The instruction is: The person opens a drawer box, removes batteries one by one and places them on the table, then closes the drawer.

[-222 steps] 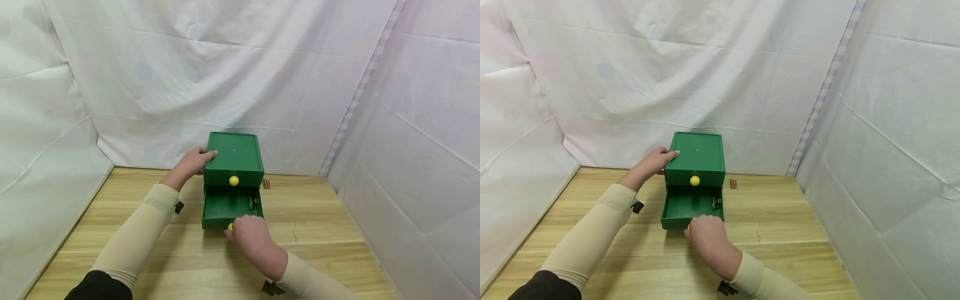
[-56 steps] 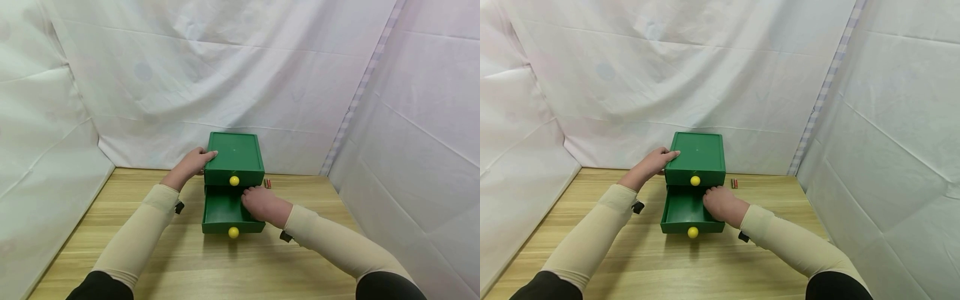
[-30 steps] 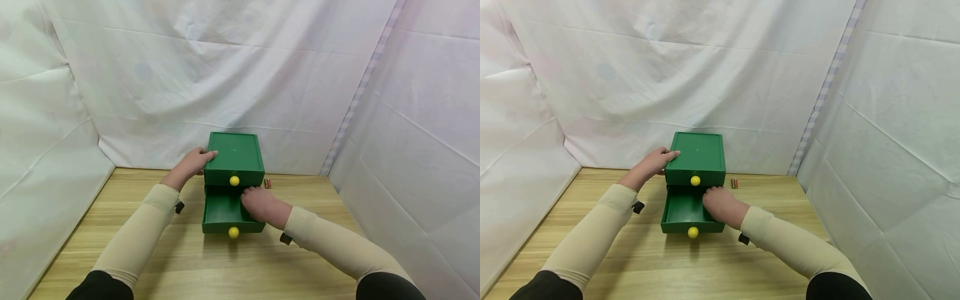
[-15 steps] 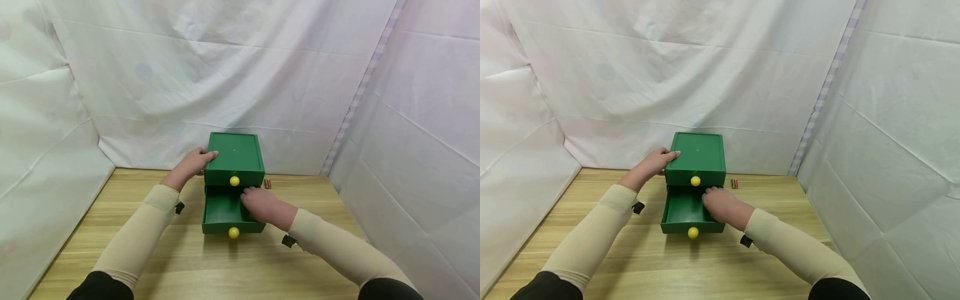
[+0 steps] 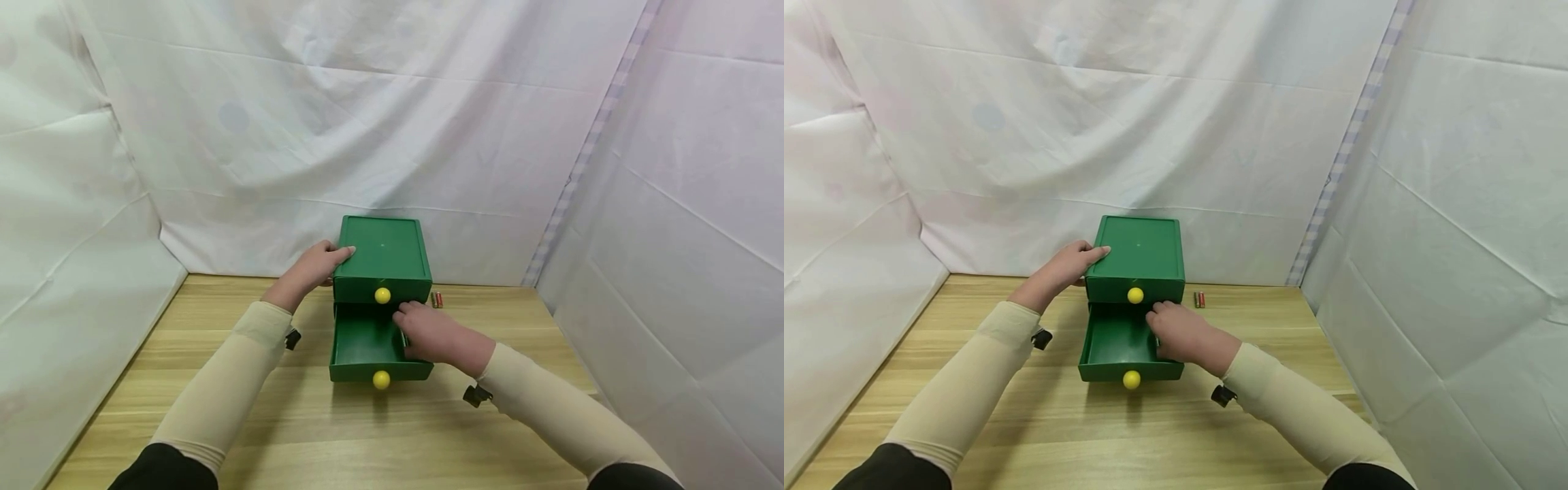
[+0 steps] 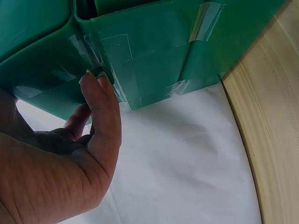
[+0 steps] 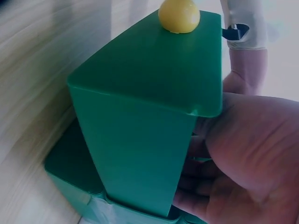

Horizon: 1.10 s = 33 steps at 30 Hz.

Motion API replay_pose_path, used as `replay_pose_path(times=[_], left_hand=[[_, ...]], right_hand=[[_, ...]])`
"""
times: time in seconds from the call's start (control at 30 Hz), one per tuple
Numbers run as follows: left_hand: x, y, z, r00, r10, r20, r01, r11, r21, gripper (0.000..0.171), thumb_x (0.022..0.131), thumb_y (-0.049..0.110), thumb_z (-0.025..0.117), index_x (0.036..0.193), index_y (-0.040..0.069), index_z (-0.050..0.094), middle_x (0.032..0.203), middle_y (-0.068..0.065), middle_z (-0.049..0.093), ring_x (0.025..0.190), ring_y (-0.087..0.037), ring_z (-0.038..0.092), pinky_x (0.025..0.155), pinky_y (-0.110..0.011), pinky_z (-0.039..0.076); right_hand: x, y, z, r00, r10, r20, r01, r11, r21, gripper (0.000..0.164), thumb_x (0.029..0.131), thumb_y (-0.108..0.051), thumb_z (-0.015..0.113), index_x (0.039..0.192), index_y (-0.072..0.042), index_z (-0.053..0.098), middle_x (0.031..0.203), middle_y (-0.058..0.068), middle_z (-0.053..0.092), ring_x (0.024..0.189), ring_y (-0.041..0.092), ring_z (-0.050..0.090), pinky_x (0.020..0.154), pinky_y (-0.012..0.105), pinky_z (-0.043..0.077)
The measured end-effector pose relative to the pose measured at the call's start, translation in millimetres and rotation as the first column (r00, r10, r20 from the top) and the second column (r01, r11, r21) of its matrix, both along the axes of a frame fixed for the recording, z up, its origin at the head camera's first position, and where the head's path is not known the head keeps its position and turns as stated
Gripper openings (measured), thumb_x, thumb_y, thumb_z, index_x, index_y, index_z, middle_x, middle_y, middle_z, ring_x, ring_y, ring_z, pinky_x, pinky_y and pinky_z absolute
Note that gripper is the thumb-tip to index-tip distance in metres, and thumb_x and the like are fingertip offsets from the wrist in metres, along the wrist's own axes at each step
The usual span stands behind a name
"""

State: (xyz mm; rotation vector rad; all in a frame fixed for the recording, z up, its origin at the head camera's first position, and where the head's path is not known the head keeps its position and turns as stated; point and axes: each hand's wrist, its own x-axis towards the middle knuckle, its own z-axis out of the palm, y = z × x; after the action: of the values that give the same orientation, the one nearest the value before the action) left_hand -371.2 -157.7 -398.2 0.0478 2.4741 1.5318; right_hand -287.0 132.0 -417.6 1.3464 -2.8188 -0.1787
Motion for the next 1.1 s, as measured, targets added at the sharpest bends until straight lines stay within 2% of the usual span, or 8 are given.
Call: replay_pose_path(times=[0.3,0.6,0.77,1.1], left_hand=[[2.4,1,2.5,1.000,0.004,0.003,-0.004,1.000,0.000,0.079,0.111,0.063,0.056,0.157,0.001,0.045,0.144,-0.021,0.059,0.126,-0.037,0.064,0.109,-0.055,0.056],[3.5,1,2.3,1.000,0.012,0.001,-0.012,1.000,0.003,0.077,0.111,0.063,0.057,0.157,0.001,0.046,0.143,-0.021,0.059,0.125,-0.037,0.064,0.109,-0.057,0.056],[3.8,1,2.8,1.000,0.005,-0.006,-0.005,1.000,0.004,0.079,0.111,0.063,0.056,0.158,0.001,0.045,0.143,-0.021,0.059,0.125,-0.038,0.064,0.109,-0.057,0.056],[2.1,2,2.1,1.000,0.005,-0.004,-0.005,1.000,-0.003,0.081,0.110,0.065,0.056,0.159,0.001,0.045,0.142,-0.022,0.060,0.124,-0.037,0.066,0.107,-0.055,0.057]], right_hand=[[2.0,4,8.5,0.995,-0.038,0.092,0.046,0.995,-0.092,0.038,0.093,-0.021,0.091,0.121,-0.007,0.071,0.110,0.004,0.064,0.099,0.020,0.056,0.090,0.037,0.058],[1.9,15,15.9,0.988,-0.014,0.155,0.045,0.979,-0.199,0.041,0.094,-0.015,0.089,0.129,-0.002,0.071,0.118,0.006,0.066,0.104,0.021,0.058,0.097,0.039,0.058],[3.4,18,20.5,0.984,-0.017,0.179,0.058,0.972,-0.226,0.043,0.096,-0.015,0.087,0.133,-0.001,0.071,0.122,0.007,0.066,0.109,0.022,0.059,0.101,0.040,0.057],[4.7,31,24.6,0.976,0.004,0.217,0.058,0.959,-0.276,0.043,0.097,-0.013,0.085,0.136,0.000,0.071,0.125,0.007,0.066,0.108,0.021,0.059,0.096,0.040,0.058]])
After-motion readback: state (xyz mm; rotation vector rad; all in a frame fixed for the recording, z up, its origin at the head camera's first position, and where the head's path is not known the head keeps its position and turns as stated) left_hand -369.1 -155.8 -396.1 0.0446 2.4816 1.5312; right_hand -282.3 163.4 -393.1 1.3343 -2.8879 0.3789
